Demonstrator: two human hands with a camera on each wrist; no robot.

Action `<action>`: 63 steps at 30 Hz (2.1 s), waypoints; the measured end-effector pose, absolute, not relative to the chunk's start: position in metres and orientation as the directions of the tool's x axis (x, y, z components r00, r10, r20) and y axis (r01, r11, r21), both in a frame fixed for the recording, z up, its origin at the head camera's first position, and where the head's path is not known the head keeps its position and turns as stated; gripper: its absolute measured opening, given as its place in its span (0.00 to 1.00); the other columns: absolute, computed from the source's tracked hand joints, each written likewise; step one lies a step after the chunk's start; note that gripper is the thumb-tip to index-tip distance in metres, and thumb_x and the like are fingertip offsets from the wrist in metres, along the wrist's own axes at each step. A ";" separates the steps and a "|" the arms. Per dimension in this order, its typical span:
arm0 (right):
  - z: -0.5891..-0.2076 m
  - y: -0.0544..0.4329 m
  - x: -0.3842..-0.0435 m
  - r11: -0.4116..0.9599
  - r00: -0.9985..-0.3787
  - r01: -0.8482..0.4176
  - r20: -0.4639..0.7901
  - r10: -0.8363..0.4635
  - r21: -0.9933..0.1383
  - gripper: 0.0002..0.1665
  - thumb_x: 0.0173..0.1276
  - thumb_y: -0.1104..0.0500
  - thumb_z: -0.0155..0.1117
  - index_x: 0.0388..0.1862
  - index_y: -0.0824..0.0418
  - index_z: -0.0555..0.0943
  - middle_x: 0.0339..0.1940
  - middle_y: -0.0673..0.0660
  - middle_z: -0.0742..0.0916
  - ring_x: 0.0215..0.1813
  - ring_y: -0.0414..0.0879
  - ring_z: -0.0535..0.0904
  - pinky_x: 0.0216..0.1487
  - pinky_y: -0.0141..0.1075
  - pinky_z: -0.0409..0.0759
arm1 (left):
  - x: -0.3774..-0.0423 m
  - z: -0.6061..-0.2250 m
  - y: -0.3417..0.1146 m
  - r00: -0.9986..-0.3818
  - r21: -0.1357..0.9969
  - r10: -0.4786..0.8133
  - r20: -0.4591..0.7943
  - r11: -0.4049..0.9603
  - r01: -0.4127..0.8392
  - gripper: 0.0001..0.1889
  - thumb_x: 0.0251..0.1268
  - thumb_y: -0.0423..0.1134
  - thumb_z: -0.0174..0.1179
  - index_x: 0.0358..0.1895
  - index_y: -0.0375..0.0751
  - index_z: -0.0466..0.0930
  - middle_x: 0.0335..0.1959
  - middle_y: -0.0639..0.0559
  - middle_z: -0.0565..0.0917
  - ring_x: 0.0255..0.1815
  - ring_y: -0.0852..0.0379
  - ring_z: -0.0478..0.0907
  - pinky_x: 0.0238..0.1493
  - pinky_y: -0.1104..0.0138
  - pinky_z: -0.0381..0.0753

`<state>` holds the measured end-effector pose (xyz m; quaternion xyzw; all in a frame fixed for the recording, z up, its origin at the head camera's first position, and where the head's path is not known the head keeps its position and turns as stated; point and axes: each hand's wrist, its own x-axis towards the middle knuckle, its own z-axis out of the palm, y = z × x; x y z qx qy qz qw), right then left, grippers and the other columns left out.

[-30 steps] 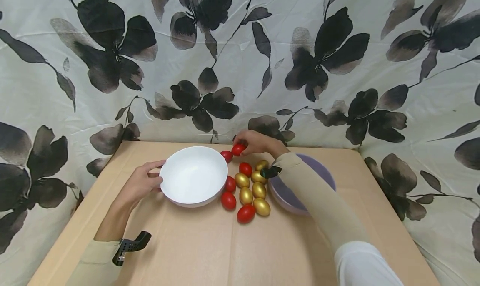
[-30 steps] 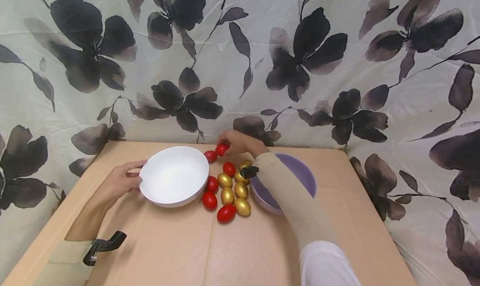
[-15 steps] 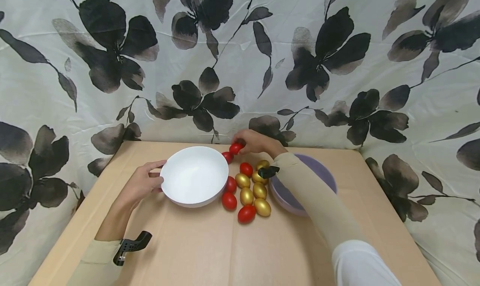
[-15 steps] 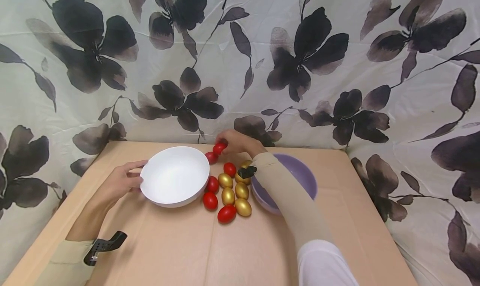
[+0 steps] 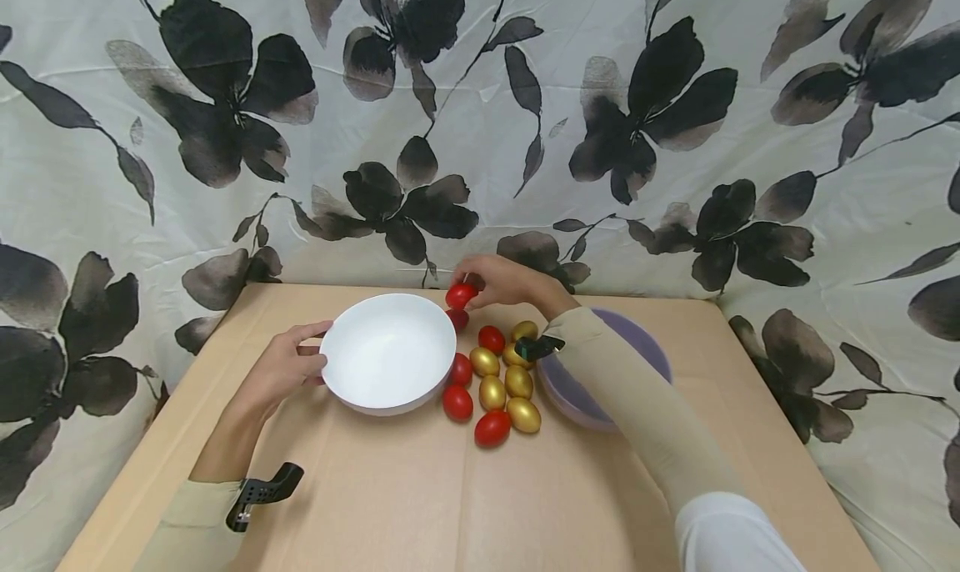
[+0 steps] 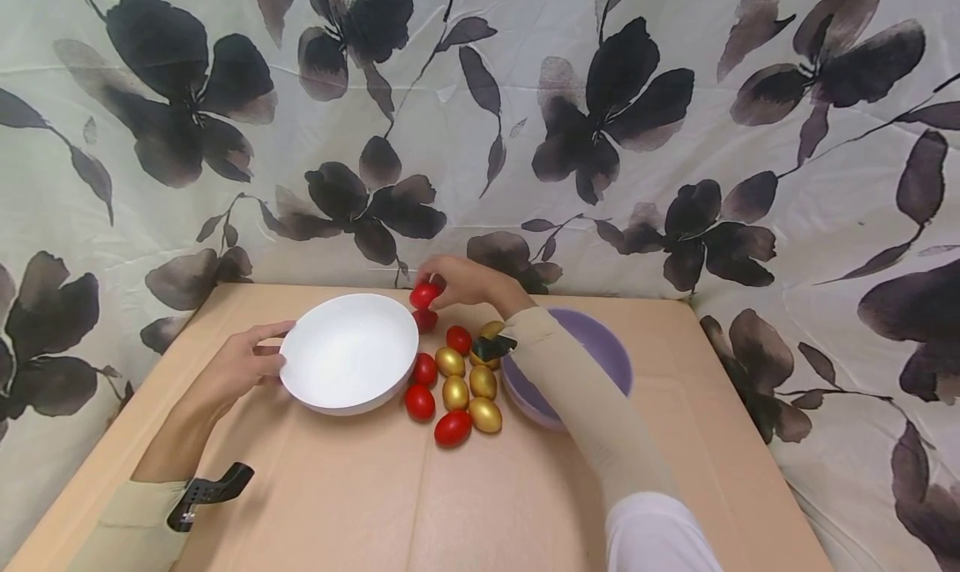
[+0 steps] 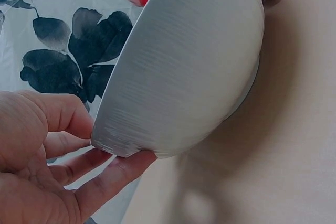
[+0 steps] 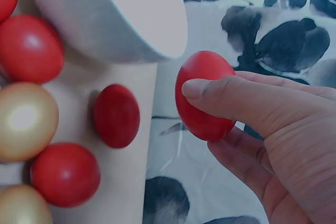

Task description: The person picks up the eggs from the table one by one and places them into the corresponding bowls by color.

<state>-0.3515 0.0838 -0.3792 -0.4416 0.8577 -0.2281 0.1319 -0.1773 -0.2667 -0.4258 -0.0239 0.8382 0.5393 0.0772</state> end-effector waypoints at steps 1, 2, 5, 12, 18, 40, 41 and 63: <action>-0.378 0.082 -0.350 0.502 -0.573 -0.695 -0.026 -0.819 -0.514 0.21 0.62 0.64 0.75 0.55 0.57 0.84 0.51 0.53 0.84 0.50 0.47 0.80 0.56 0.38 0.84 | -0.177 -0.426 -0.267 -0.987 0.900 0.045 -0.154 0.419 -0.121 0.36 0.65 0.25 0.54 0.78 0.34 0.58 0.75 0.30 0.59 0.61 0.36 0.75 0.43 0.60 0.90; -0.377 0.080 -0.348 0.500 -0.570 -0.696 -0.027 -0.821 -0.515 0.22 0.62 0.64 0.75 0.55 0.57 0.83 0.52 0.53 0.84 0.50 0.47 0.80 0.57 0.39 0.85 | -0.177 -0.426 -0.267 -0.987 0.899 0.045 -0.154 0.420 -0.122 0.36 0.65 0.25 0.54 0.78 0.34 0.58 0.75 0.30 0.59 0.61 0.35 0.75 0.43 0.60 0.90; -0.374 0.074 -0.342 0.488 -0.557 -0.701 -0.029 -0.830 -0.519 0.22 0.62 0.63 0.75 0.56 0.57 0.83 0.53 0.53 0.83 0.52 0.46 0.80 0.58 0.40 0.85 | -0.178 -0.427 -0.267 -0.987 0.896 0.041 -0.155 0.427 -0.123 0.36 0.66 0.26 0.54 0.78 0.34 0.58 0.75 0.30 0.59 0.61 0.35 0.75 0.44 0.59 0.90; -0.368 0.056 -0.327 0.472 -0.522 -0.709 -0.061 -0.851 -0.524 0.24 0.61 0.62 0.77 0.56 0.56 0.82 0.54 0.52 0.82 0.56 0.45 0.79 0.58 0.34 0.83 | -0.179 -0.429 -0.267 -0.989 0.904 0.044 -0.142 0.413 -0.111 0.36 0.66 0.26 0.54 0.78 0.33 0.59 0.74 0.30 0.60 0.61 0.35 0.75 0.43 0.60 0.90; -0.366 0.042 -0.316 0.464 -0.489 -0.739 -0.084 -0.868 -0.488 0.25 0.60 0.61 0.78 0.56 0.54 0.82 0.54 0.51 0.82 0.56 0.44 0.79 0.58 0.36 0.84 | -0.179 -0.428 -0.268 -0.987 0.903 0.049 -0.150 0.412 -0.117 0.35 0.67 0.26 0.54 0.78 0.34 0.58 0.75 0.30 0.60 0.61 0.36 0.75 0.44 0.58 0.90; -0.394 0.006 -0.301 0.433 -0.397 -0.751 -0.184 -0.899 -0.498 0.26 0.59 0.59 0.79 0.56 0.50 0.81 0.53 0.46 0.82 0.55 0.40 0.77 0.51 0.23 0.81 | -0.180 -0.429 -0.269 -0.985 0.902 0.052 -0.163 0.412 -0.128 0.36 0.67 0.26 0.55 0.79 0.34 0.58 0.76 0.30 0.58 0.63 0.34 0.75 0.46 0.55 0.89; -0.395 0.005 -0.301 0.431 -0.393 -0.748 -0.187 -0.900 -0.504 0.26 0.59 0.59 0.79 0.56 0.50 0.81 0.53 0.46 0.82 0.55 0.41 0.76 0.51 0.23 0.81 | -0.180 -0.429 -0.269 -0.985 0.902 0.052 -0.163 0.412 -0.127 0.36 0.67 0.26 0.55 0.79 0.34 0.58 0.76 0.30 0.59 0.63 0.34 0.75 0.46 0.55 0.89; -0.420 -0.020 -0.291 0.496 -0.374 -0.752 -0.338 -0.864 -0.434 0.20 0.64 0.62 0.73 0.54 0.50 0.82 0.48 0.47 0.82 0.52 0.41 0.76 0.51 0.24 0.78 | -0.179 -0.427 -0.268 -0.986 0.906 0.054 -0.157 0.406 -0.122 0.36 0.67 0.25 0.54 0.78 0.34 0.58 0.76 0.29 0.58 0.64 0.30 0.74 0.42 0.60 0.90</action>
